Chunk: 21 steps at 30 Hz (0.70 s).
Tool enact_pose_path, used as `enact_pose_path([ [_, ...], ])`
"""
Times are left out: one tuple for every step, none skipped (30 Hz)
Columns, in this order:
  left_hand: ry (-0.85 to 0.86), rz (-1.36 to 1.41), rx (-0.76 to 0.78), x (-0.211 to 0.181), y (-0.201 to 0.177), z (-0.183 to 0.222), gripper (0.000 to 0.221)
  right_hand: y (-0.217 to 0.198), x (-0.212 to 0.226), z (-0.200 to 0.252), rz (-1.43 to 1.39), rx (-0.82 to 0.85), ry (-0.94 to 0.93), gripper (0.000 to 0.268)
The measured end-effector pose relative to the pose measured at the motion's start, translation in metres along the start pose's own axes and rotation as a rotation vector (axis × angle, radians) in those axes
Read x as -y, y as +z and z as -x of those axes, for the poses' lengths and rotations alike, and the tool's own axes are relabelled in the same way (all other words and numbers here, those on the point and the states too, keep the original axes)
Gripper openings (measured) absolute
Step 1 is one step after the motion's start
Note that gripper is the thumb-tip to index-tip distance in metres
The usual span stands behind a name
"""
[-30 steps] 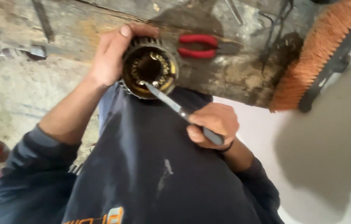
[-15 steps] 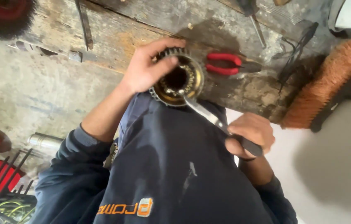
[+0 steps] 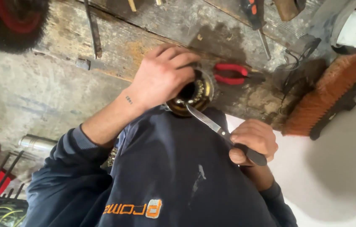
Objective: The person holds an alternator stator with copper windings on a workbench and uses a knife to scrape and pick material out of the windings, working around the inside of the component. At the end they set the stator aside, pick up the alternator housing, and grab a pair of pliers.
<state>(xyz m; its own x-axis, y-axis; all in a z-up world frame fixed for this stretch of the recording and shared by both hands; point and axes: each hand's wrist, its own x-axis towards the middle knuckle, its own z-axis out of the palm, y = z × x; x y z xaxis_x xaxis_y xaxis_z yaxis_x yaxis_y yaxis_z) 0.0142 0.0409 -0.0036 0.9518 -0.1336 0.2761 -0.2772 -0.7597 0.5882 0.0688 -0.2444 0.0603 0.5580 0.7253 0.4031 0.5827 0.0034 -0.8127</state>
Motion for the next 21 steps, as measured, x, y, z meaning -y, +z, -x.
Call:
enact_pose_path([
  [-0.008, -0.011, -0.003, 0.001, 0.000, 0.000, 0.009, 0.001, -0.001, 0.001, -0.003, -0.006, 0.003, 0.032],
  [-0.001, -0.006, 0.003, 0.001, -0.002, 0.001, 0.009, 0.002, -0.003, 0.002, 0.002, -0.013, 0.010, 0.032],
  [-0.008, -0.019, -0.001, 0.001, -0.003, 0.002, 0.008, 0.003, -0.004, 0.003, 0.004, -0.018, 0.013, 0.030],
  [-0.014, -0.033, -0.006, 0.000, -0.003, 0.003, 0.007, 0.003, -0.005, 0.005, 0.006, -0.022, 0.017, 0.028],
  [-0.009, -0.023, 0.001, -0.001, -0.005, 0.003, 0.007, 0.005, -0.007, 0.008, 0.012, -0.027, 0.028, 0.028],
  [-0.011, -0.044, 0.008, -0.002, -0.007, 0.003, 0.007, 0.007, -0.009, 0.011, 0.007, -0.040, 0.026, 0.028],
  [-0.011, -0.064, 0.012, -0.003, -0.008, 0.002, 0.006, 0.008, -0.012, 0.014, 0.004, -0.054, 0.023, 0.027],
  [-0.004, -0.052, 0.017, -0.004, -0.007, 0.002, 0.006, 0.007, -0.012, 0.016, 0.014, -0.058, 0.032, 0.027],
  [-0.003, -0.067, 0.016, -0.006, -0.007, 0.001, 0.007, 0.008, -0.012, 0.017, 0.009, -0.072, 0.032, 0.027],
  [-0.002, -0.081, 0.015, -0.007, -0.007, 0.001, 0.007, 0.008, -0.013, 0.018, 0.005, -0.086, 0.031, 0.027],
  [0.003, -0.079, 0.018, -0.010, -0.004, 0.002, 0.007, 0.007, -0.015, 0.020, 0.007, -0.092, 0.033, 0.027],
  [-0.016, -0.048, 0.016, -0.012, -0.001, 0.004, 0.007, 0.006, -0.016, 0.021, 0.006, -0.107, 0.038, 0.027],
  [-0.037, -0.018, 0.013, -0.015, 0.002, 0.005, 0.008, 0.005, -0.018, 0.023, 0.004, -0.121, 0.043, 0.027],
  [-0.033, -0.017, 0.016, -0.022, -0.002, 0.002, 0.008, 0.005, -0.021, 0.026, 0.006, -0.125, 0.044, 0.027],
  [-0.055, 0.045, 0.013, -0.029, -0.007, 0.000, 0.009, 0.005, -0.023, 0.029, 0.001, -0.150, 0.048, 0.028],
  [-0.078, 0.108, 0.010, -0.036, -0.012, -0.002, 0.010, 0.005, -0.025, 0.032, -0.004, -0.176, 0.052, 0.030],
  [-0.084, 0.099, 0.008, -0.031, -0.009, 0.007, 0.010, 0.005, -0.029, 0.035, -0.013, -0.174, 0.046, 0.030],
  [-0.128, 0.137, -0.002, -0.025, -0.005, 0.016, 0.009, 0.005, -0.033, 0.037, -0.034, -0.205, 0.032, 0.031],
  [-0.169, 0.180, -0.009, -0.019, -0.002, 0.025, 0.009, 0.006, -0.037, 0.041, -0.052, -0.240, 0.022, 0.032],
  [-0.172, 0.175, -0.007, -0.010, -0.008, 0.035, 0.009, 0.005, -0.040, 0.046, -0.058, -0.241, 0.021, 0.032],
  [-0.315, 0.165, -0.023, -0.001, -0.013, 0.045, 0.005, 0.004, -0.043, 0.050, -0.074, -0.260, 0.011, 0.033],
])
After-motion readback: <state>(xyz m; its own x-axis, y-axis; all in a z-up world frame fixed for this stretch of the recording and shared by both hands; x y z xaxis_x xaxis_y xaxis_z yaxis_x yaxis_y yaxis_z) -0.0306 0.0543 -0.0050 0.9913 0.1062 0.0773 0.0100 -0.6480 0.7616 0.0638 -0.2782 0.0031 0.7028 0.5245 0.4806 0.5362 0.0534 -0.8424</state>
